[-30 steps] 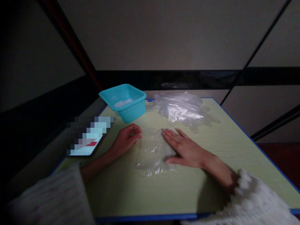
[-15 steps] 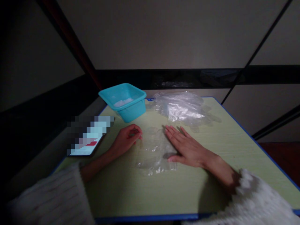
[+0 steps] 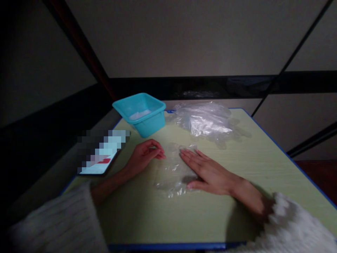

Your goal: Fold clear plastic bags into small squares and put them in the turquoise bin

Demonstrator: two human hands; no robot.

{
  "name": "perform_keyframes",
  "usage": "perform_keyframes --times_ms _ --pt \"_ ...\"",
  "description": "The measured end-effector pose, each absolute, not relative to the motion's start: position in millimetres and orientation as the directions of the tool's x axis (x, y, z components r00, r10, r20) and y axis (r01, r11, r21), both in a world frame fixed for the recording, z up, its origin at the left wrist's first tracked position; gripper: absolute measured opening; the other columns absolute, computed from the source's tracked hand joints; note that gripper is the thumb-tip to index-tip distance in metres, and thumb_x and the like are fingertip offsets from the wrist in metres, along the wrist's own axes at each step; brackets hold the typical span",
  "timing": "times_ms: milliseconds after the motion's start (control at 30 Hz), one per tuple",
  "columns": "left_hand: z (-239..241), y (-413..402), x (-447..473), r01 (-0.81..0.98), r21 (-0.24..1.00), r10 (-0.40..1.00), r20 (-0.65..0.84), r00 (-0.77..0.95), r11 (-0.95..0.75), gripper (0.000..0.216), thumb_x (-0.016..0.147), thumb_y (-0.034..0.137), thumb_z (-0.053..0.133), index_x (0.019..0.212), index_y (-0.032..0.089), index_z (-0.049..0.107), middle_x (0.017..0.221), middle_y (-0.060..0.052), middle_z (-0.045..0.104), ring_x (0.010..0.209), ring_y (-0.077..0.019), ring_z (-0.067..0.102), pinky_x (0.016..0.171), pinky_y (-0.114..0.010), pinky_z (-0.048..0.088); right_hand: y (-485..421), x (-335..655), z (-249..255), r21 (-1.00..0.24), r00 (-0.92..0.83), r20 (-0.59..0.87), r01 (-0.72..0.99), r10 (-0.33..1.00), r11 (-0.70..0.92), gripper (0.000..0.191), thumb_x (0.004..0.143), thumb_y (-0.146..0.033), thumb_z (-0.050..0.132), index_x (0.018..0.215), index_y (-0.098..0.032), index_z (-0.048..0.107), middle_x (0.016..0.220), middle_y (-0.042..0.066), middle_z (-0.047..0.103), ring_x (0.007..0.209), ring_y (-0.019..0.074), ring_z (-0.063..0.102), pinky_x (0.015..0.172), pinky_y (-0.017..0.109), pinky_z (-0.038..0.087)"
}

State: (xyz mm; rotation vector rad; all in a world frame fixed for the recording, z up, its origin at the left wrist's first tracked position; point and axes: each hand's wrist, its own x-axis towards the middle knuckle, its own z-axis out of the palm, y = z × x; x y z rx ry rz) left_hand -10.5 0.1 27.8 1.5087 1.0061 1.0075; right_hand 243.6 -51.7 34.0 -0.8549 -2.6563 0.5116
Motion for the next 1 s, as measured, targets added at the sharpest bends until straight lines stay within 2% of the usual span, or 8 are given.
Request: perform_keyframes --times_ms 67,133,233,400,533,733,867,1000 --pt "31.5 -4.5 -7.8 0.06 0.99 0.923 0.095 0.374 -0.126 0.014 0.075 0.028 0.057 0.075 0.015 0.056 0.074 -0.004 0.068 0.071 -0.0176 0.068 0.068 -0.03 0.054 -52.3 241.6 41.0 -0.551 -0.735 0.237 0.436 0.635 0.711 0.06 0.094 -0.046 0.041 0.146 -0.022 0.022 0.149 0.011 0.033 0.134 0.0257 0.033 0.108 0.047 0.029" --pt "34.3 -9.2 -5.3 0.054 0.991 0.894 0.086 0.44 -0.122 0.016 0.077 0.029 0.056 0.077 0.014 0.06 0.081 -0.006 0.069 0.078 -0.0184 0.068 0.074 -0.031 0.054 -53.7 237.7 46.1 -0.662 -0.665 0.287 0.383 0.69 0.644 0.043 0.096 -0.04 0.039 0.136 -0.025 0.04 0.137 0.009 0.05 0.123 0.0233 0.048 0.101 0.042 0.04" --pt "34.6 -13.3 -3.1 0.058 0.993 0.864 0.057 0.501 -0.099 0.017 0.079 0.03 0.054 0.08 0.014 0.062 0.084 -0.007 0.069 0.081 -0.0187 0.068 0.075 -0.031 0.054 -54.6 231.1 47.5 -0.765 -0.576 0.307 0.325 0.758 0.556 0.029 0.096 -0.036 0.039 0.117 -0.022 0.054 0.115 0.007 0.064 0.106 0.0205 0.059 0.09 0.036 0.048" --pt "26.2 -10.6 -4.3 0.089 0.993 0.854 0.019 0.52 -0.076 0.021 0.08 0.035 0.055 0.08 0.015 0.061 0.082 -0.006 0.068 0.079 -0.018 0.068 0.073 -0.03 0.054 -49.6 227.1 41.3 -0.827 -0.546 0.244 0.315 0.802 0.466 0.025 0.095 -0.037 0.041 0.107 -0.019 0.055 0.1 0.007 0.066 0.094 0.019 0.062 0.082 0.035 0.05" --pt "23.4 -7.9 -5.3 0.119 0.99 0.868 0.007 0.496 -0.076 0.024 0.081 0.037 0.054 0.076 0.014 0.06 0.079 -0.006 0.067 0.075 -0.0166 0.068 0.069 -0.028 0.054 -46.8 228.8 40.8 -0.863 -0.537 0.196 0.303 0.82 0.405 0.023 0.095 -0.038 0.043 0.103 -0.019 0.054 0.097 0.006 0.065 0.09 0.0183 0.062 0.081 0.034 0.05" --pt "25.1 -4.8 -4.7 0.157 0.988 0.922 -0.061 0.383 0.0 0.023 0.077 0.034 0.054 0.066 0.014 0.056 0.064 -0.004 0.066 0.06 -0.0151 0.067 0.056 -0.025 0.054 -47.1 228.8 46.2 -0.902 -0.506 0.15 0.281 0.849 0.327 0.025 0.094 -0.04 0.042 0.098 -0.019 0.054 0.093 0.006 0.065 0.087 0.0171 0.063 0.079 0.034 0.051" --pt "25.4 -2.7 -6.7 0.16 0.987 0.954 -0.06 0.293 0.013 0.022 0.076 0.031 0.052 0.061 0.015 0.052 0.053 -0.001 0.062 0.048 -0.0137 0.064 0.048 -0.022 0.051 -46.2 228.6 44.8 -0.9 -0.503 0.138 0.297 0.853 0.32 0.025 0.094 -0.041 0.043 0.096 -0.019 0.054 0.092 0.005 0.066 0.085 0.0168 0.063 0.076 0.033 0.052" --pt "28.5 -3.1 -8.1 0.124 0.992 0.978 -0.005 0.207 -0.021 0.023 0.076 0.034 0.052 0.062 0.016 0.052 0.055 0.0 0.062 0.048 -0.0127 0.063 0.046 -0.021 0.049 -45.6 231.1 44.4 -0.866 -0.491 0.19 0.324 0.85 0.381 0.025 0.094 -0.039 0.044 0.099 -0.018 0.057 0.093 0.006 0.066 0.085 0.0174 0.063 0.075 0.033 0.052"
